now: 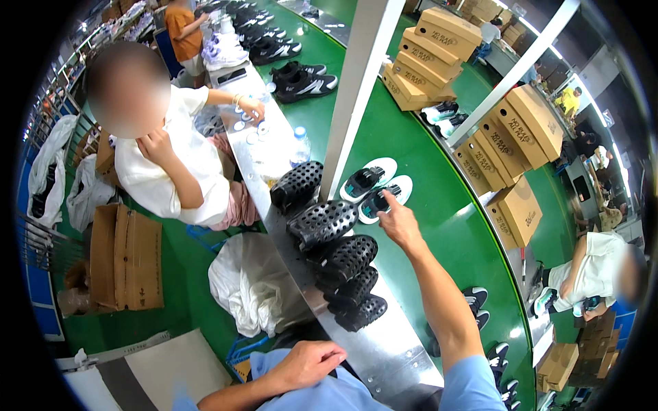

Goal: The person picks up black and white sneakers from a conveyor belt, presses their hands into the interior, and then places them back onto the belt or into a container.

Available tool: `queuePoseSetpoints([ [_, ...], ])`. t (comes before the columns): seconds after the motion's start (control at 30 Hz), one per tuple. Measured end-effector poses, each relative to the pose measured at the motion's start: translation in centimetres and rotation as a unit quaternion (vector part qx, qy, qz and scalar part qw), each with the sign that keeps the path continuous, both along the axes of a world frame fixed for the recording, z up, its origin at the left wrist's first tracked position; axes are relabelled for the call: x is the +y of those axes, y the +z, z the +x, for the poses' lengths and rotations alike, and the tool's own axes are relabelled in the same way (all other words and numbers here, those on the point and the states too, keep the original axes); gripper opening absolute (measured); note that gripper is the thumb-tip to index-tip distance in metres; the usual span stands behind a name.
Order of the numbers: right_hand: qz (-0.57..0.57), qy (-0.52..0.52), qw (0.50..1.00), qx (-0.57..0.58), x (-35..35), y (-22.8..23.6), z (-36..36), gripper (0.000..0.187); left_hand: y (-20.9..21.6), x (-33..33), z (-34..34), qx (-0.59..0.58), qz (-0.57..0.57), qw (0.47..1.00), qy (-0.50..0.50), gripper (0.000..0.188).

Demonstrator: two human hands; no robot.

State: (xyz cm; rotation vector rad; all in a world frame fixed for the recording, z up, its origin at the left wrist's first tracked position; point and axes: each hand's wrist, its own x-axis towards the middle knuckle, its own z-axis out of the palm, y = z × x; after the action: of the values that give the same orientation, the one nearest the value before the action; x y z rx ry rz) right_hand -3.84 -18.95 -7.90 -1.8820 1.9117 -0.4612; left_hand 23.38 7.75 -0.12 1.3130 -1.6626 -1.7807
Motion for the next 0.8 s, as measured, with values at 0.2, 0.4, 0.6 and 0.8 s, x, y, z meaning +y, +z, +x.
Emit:
queuePoseSetpoints([
  [0.2, -0.035, -0.157, 0.986, -0.041, -7.5, -5.0, 0.8, 0.053, -0.3, 0.7, 4.0, -0.062, -0.004, 0.977, 0.206, 0.017],
  [0.4, -0.029, 0.234, 0.964, 0.126, -15.6, -8.9, -3.3, 0.068, -1.8, 0.9, 4.3, -0.085, 0.104, 0.953, 0.273, 0.019],
  [0.6, 0.109, 0.289, 0.951, 0.026, -21.7, -7.5, -1.9, 0.073, 0.3, -0.7, 2.4, -0.126, 0.115, 0.951, 0.259, 0.026],
  [0.8, 0.128, 0.29, 0.948, 0.008, -22.7, -7.9, -1.3, 0.065, 0.4, -1.9, 1.5, -0.134, 0.135, 0.948, 0.255, 0.027],
])
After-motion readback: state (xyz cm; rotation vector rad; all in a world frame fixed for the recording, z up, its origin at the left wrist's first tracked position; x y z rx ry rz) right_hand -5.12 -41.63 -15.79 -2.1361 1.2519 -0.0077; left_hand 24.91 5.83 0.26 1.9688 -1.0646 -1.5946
